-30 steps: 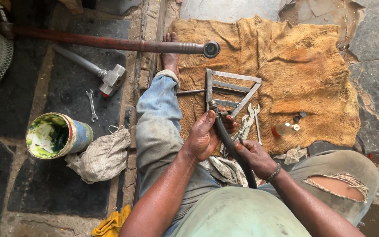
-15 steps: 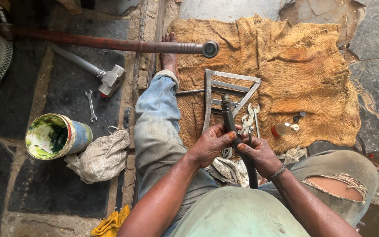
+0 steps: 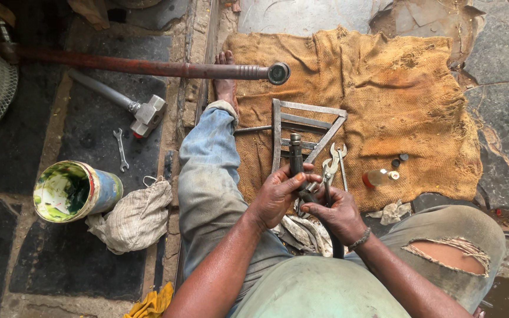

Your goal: The person assembles and cleans mechanical components, including a flexible hose and metal fittings, while using a wrench and a hammer.

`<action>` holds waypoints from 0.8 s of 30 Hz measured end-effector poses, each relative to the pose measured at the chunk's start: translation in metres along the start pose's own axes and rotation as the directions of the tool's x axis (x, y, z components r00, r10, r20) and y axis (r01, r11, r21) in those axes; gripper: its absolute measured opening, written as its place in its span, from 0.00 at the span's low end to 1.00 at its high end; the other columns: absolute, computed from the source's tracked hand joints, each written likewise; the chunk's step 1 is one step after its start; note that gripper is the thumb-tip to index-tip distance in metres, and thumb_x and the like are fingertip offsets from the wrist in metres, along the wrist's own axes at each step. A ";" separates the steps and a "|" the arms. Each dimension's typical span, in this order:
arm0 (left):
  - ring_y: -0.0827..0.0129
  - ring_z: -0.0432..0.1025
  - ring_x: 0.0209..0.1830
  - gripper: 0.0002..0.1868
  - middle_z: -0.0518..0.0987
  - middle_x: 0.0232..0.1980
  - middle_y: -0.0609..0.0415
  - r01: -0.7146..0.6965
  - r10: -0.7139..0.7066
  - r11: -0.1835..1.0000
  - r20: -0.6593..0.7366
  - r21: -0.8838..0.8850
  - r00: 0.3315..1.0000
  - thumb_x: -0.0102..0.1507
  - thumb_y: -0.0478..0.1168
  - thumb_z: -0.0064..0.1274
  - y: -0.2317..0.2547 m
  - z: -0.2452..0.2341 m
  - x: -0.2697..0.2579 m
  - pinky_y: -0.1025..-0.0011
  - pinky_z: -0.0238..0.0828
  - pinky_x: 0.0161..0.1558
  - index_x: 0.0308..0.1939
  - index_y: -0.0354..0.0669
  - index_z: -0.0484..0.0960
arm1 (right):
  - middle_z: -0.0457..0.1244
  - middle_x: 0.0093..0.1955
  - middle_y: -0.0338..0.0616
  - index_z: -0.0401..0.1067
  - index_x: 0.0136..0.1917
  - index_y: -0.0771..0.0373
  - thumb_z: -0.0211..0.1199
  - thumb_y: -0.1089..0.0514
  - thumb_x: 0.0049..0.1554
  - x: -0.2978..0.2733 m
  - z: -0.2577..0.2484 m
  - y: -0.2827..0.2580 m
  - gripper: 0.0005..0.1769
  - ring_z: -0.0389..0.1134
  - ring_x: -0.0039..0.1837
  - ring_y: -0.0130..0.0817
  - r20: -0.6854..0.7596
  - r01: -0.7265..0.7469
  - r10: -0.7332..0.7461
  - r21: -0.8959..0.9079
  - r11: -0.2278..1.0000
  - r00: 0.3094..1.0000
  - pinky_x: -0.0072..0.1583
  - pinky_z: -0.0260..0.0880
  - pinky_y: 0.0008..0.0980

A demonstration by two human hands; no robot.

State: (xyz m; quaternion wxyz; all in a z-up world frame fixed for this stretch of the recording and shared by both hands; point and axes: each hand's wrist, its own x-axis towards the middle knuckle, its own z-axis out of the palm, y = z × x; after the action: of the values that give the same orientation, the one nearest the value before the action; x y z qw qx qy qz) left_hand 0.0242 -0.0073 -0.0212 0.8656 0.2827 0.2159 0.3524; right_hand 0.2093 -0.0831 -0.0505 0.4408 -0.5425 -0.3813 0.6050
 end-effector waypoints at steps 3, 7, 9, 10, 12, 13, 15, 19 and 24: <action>0.66 0.76 0.56 0.22 0.81 0.55 0.46 -0.038 0.043 0.998 -0.085 0.052 0.995 0.72 0.44 0.48 0.004 0.000 -0.002 0.60 0.73 0.61 0.66 0.34 0.71 | 0.70 0.38 0.39 0.76 0.42 0.66 0.77 0.60 0.49 -0.001 0.004 -0.003 0.12 0.70 0.41 0.23 -0.027 0.002 -0.005 -0.100 0.995 1.000 0.44 0.73 0.26; 0.61 0.77 0.54 0.22 0.81 0.54 0.45 -0.086 0.085 0.996 -0.102 -0.006 0.991 0.73 0.46 0.46 0.006 -0.002 0.001 0.59 0.73 0.61 0.66 0.34 0.71 | 0.70 0.37 0.40 0.77 0.42 0.67 0.77 0.59 0.49 0.000 0.007 -0.005 0.13 0.69 0.40 0.23 -0.032 -0.001 -0.005 -0.180 0.984 0.999 0.43 0.71 0.26; 0.60 0.77 0.54 0.22 0.81 0.53 0.44 -0.087 0.082 0.996 -0.117 -0.033 0.990 0.73 0.46 0.46 0.006 -0.004 0.002 0.59 0.73 0.61 0.65 0.34 0.71 | 0.71 0.38 0.40 0.77 0.43 0.67 0.76 0.59 0.49 0.000 0.007 -0.007 0.13 0.70 0.41 0.24 -0.007 -0.016 0.015 -0.132 0.991 1.000 0.44 0.73 0.26; 0.60 0.77 0.53 0.22 0.81 0.53 0.44 -0.091 0.087 0.995 -0.121 -0.030 0.989 0.73 0.46 0.46 0.006 -0.005 0.002 0.59 0.73 0.61 0.65 0.34 0.71 | 0.71 0.38 0.40 0.77 0.43 0.66 0.76 0.58 0.49 0.000 0.007 -0.008 0.13 0.71 0.41 0.24 0.005 -0.023 0.023 -0.108 0.994 1.000 0.44 0.74 0.26; 0.59 0.77 0.53 0.22 0.81 0.53 0.44 -0.100 0.096 0.995 -0.130 -0.024 0.987 0.73 0.46 0.46 0.005 -0.008 0.003 0.58 0.74 0.61 0.65 0.33 0.71 | 0.70 0.38 0.39 0.77 0.44 0.65 0.76 0.56 0.49 0.000 0.004 -0.009 0.13 0.70 0.42 0.23 0.023 -0.055 0.058 -0.136 0.989 0.998 0.45 0.73 0.26; 0.59 0.77 0.53 0.22 0.82 0.53 0.44 -0.104 0.101 0.994 -0.141 -0.015 0.985 0.73 0.46 0.46 0.004 -0.009 0.003 0.58 0.74 0.61 0.65 0.33 0.72 | 0.70 0.38 0.38 0.78 0.45 0.64 0.76 0.56 0.49 0.000 0.002 -0.008 0.14 0.70 0.42 0.23 0.031 -0.071 0.076 -0.149 0.986 0.997 0.45 0.72 0.26; 0.60 0.77 0.52 0.21 0.82 0.52 0.43 -0.113 0.112 0.994 -0.161 0.004 0.981 0.73 0.46 0.46 0.004 -0.013 0.005 0.59 0.74 0.61 0.64 0.33 0.72 | 0.69 0.39 0.36 0.78 0.46 0.64 0.75 0.53 0.50 0.001 -0.002 -0.003 0.15 0.68 0.43 0.22 0.093 -0.096 0.110 -0.141 0.985 0.990 0.47 0.71 0.26; 0.60 0.77 0.51 0.21 0.82 0.52 0.43 -0.131 0.127 0.991 -0.189 -0.011 0.974 0.73 0.45 0.46 0.002 -0.015 0.009 0.58 0.74 0.59 0.64 0.32 0.71 | 0.66 0.38 0.36 0.78 0.46 0.67 0.75 0.51 0.52 0.005 -0.015 0.010 0.17 0.63 0.43 0.23 0.192 -0.135 0.189 -0.260 0.956 0.963 0.46 0.66 0.28; 0.70 0.72 0.53 0.24 0.79 0.59 0.52 -0.119 0.233 0.947 -0.387 0.297 0.892 0.71 0.39 0.49 0.011 -0.008 0.012 0.67 0.69 0.56 0.70 0.35 0.69 | 0.69 0.38 0.34 0.77 0.50 0.63 0.72 0.55 0.52 0.008 -0.018 0.025 0.15 0.68 0.42 0.21 0.106 -0.136 0.155 -0.168 0.976 0.982 0.46 0.71 0.25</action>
State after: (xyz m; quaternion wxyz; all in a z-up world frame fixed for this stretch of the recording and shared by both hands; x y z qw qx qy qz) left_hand 0.0219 0.0107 -0.0225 0.7178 0.3328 0.4142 0.4500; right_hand 0.2245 -0.0835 -0.0789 0.3267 -0.5657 -0.4135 0.6343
